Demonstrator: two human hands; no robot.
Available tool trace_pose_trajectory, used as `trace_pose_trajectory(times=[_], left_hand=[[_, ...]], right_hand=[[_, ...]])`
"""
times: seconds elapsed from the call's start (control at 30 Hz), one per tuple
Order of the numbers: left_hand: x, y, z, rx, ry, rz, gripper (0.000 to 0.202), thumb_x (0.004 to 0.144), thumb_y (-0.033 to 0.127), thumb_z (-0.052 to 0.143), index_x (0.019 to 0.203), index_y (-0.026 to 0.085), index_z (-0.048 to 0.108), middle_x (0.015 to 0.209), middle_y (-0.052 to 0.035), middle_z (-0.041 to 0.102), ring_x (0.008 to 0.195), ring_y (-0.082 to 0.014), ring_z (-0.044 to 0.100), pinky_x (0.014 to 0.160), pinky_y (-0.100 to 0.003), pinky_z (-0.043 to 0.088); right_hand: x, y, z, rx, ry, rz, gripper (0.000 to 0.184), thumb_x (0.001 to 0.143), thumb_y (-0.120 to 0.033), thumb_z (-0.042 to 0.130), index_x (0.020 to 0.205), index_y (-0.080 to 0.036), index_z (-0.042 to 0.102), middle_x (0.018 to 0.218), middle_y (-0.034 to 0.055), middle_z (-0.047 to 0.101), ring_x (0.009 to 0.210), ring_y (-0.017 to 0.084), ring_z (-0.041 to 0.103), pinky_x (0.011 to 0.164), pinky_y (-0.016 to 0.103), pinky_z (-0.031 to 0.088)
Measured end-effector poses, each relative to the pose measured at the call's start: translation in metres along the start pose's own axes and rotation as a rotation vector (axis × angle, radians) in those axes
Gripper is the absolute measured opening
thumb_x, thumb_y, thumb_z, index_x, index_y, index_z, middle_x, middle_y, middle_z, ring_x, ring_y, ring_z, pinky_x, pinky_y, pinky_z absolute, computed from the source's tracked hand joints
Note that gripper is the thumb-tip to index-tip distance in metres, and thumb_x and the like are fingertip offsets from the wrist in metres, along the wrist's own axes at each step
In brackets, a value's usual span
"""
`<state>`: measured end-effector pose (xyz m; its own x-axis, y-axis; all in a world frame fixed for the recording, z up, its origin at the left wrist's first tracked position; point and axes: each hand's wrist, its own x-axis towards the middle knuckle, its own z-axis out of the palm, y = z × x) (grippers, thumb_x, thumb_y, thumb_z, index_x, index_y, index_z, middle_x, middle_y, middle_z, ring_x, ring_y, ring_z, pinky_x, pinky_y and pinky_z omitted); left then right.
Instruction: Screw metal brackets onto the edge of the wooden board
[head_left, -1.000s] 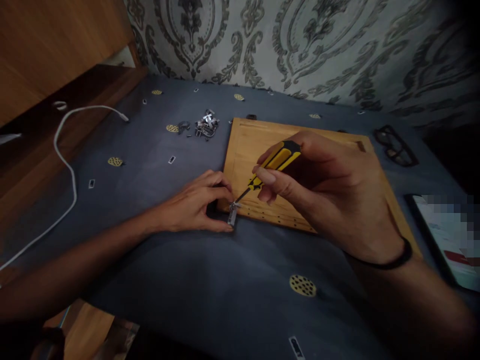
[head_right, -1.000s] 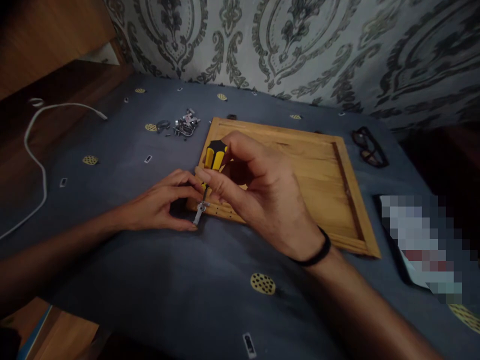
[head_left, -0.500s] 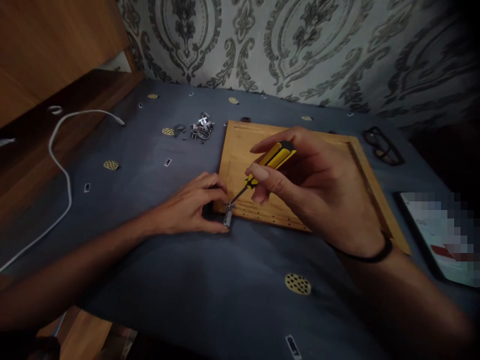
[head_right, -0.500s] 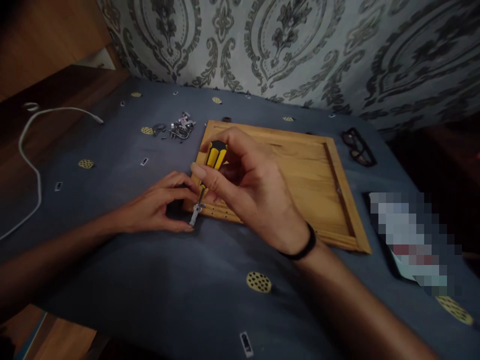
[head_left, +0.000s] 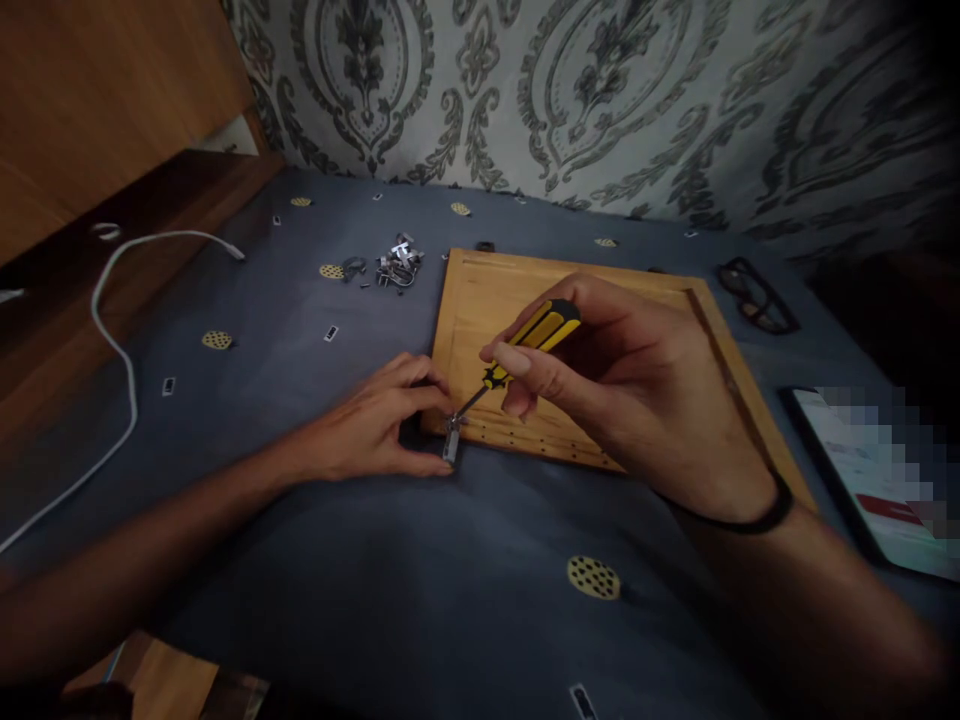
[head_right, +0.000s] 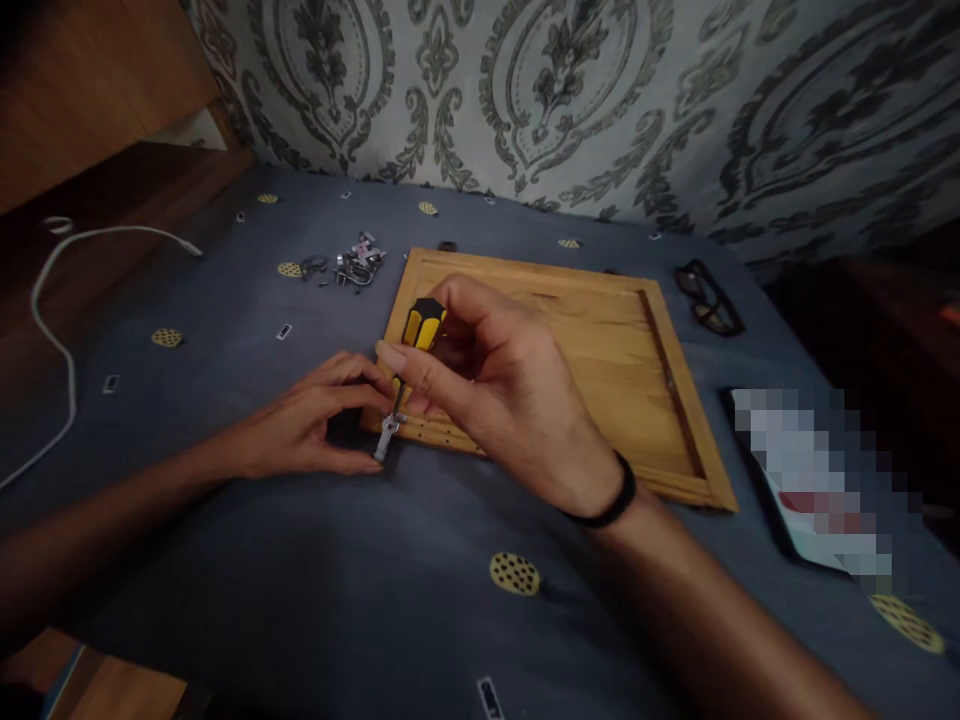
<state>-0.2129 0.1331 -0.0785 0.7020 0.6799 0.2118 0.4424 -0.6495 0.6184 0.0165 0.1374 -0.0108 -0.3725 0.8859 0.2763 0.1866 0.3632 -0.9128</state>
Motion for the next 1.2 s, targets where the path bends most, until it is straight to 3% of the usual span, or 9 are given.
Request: trace_pose_trajectory(times=[0.2, 0.4, 0.53, 0.7, 0.8, 0.9, 0.97, 1.1, 1.2], left_hand=[[0.000, 0.002, -0.001, -0.021, -0.003, -0.031, 0.036, 0.083, 0.041, 0.080, 0.110, 0.021, 0.067, 0.121, -0.0071, 0.060, 0.113, -0.0244, 0.054, 0.098, -0.039, 0.047], [0.000, 0.003, -0.001, -0.016, -0.007, -0.046, 0.040, 0.083, 0.044, 0.080, 0.113, 0.020, 0.067, 0.123, -0.0087, 0.060, 0.113, -0.0258, 0.055, 0.098, -0.041, 0.047], [0.001, 0.004, -0.001, -0.018, -0.006, -0.047, 0.037, 0.085, 0.041, 0.079, 0.114, 0.022, 0.067, 0.119, -0.0074, 0.061, 0.111, -0.0248, 0.055, 0.096, -0.040, 0.048], [0.002, 0.005, -0.002, -0.018, -0.010, -0.043, 0.040, 0.085, 0.040, 0.079, 0.117, 0.020, 0.065, 0.120, -0.0079, 0.061, 0.112, -0.0244, 0.055, 0.096, -0.039, 0.048], [0.002, 0.005, -0.002, -0.013, -0.016, -0.051, 0.039, 0.085, 0.040, 0.079, 0.116, 0.020, 0.065, 0.119, -0.0082, 0.061, 0.111, -0.0241, 0.055, 0.095, -0.038, 0.049], [0.002, 0.006, -0.003, -0.017, -0.015, -0.052, 0.040, 0.085, 0.042, 0.079, 0.115, 0.020, 0.065, 0.120, -0.0087, 0.061, 0.112, -0.0251, 0.055, 0.095, -0.039, 0.049], [0.002, 0.007, -0.003, -0.023, -0.018, -0.057, 0.040, 0.086, 0.041, 0.079, 0.117, 0.020, 0.065, 0.122, -0.0088, 0.061, 0.114, -0.0255, 0.055, 0.097, -0.039, 0.049], [0.002, 0.008, -0.004, -0.024, -0.022, -0.064, 0.038, 0.086, 0.038, 0.079, 0.117, 0.022, 0.064, 0.121, -0.0076, 0.061, 0.114, -0.0246, 0.055, 0.098, -0.039, 0.048], [0.002, 0.007, -0.004, -0.018, -0.035, -0.063, 0.037, 0.087, 0.039, 0.078, 0.117, 0.022, 0.064, 0.120, -0.0073, 0.060, 0.112, -0.0243, 0.054, 0.096, -0.039, 0.049]], right_hand=[[0.000, -0.002, -0.005, 0.030, -0.114, -0.017, 0.027, 0.092, -0.038, 0.073, 0.115, -0.024, 0.068, 0.075, -0.0029, 0.071, 0.066, 0.014, 0.071, 0.065, 0.029, 0.061], [0.002, 0.001, -0.004, 0.045, -0.039, 0.033, 0.027, 0.080, -0.045, 0.084, 0.086, -0.023, 0.070, 0.068, -0.0030, 0.067, 0.051, 0.012, 0.063, 0.045, 0.025, 0.052], [0.005, 0.002, -0.007, 0.067, -0.043, 0.049, 0.026, 0.080, -0.043, 0.084, 0.087, -0.023, 0.069, 0.071, -0.0027, 0.069, 0.055, 0.013, 0.066, 0.049, 0.025, 0.056], [0.006, 0.001, -0.016, 0.083, -0.097, 0.052, 0.021, 0.091, -0.028, 0.074, 0.111, -0.027, 0.072, 0.087, -0.0013, 0.075, 0.066, 0.013, 0.073, 0.066, 0.027, 0.065], [0.006, 0.004, -0.017, 0.037, -0.043, 0.055, 0.007, 0.087, -0.028, 0.077, 0.094, -0.025, 0.075, 0.087, -0.0007, 0.076, 0.059, 0.012, 0.070, 0.057, 0.025, 0.062], [0.007, 0.006, -0.016, -0.054, 0.031, 0.061, 0.017, 0.079, -0.037, 0.085, 0.082, -0.024, 0.075, 0.087, 0.0011, 0.076, 0.053, 0.011, 0.066, 0.044, 0.024, 0.054], [0.007, 0.005, -0.014, -0.066, 0.026, 0.073, 0.020, 0.078, -0.041, 0.085, 0.082, -0.024, 0.075, 0.081, 0.0005, 0.075, 0.055, 0.012, 0.067, 0.044, 0.024, 0.054], [0.005, 0.000, -0.014, 0.053, -0.029, 0.095, 0.019, 0.082, -0.036, 0.083, 0.097, -0.028, 0.075, 0.089, -0.0016, 0.077, 0.066, 0.013, 0.072, 0.063, 0.027, 0.065], [0.003, -0.001, -0.016, 0.062, -0.057, 0.083, 0.025, 0.088, -0.027, 0.077, 0.112, -0.030, 0.074, 0.086, -0.0022, 0.077, 0.071, 0.014, 0.073, 0.067, 0.028, 0.066]])
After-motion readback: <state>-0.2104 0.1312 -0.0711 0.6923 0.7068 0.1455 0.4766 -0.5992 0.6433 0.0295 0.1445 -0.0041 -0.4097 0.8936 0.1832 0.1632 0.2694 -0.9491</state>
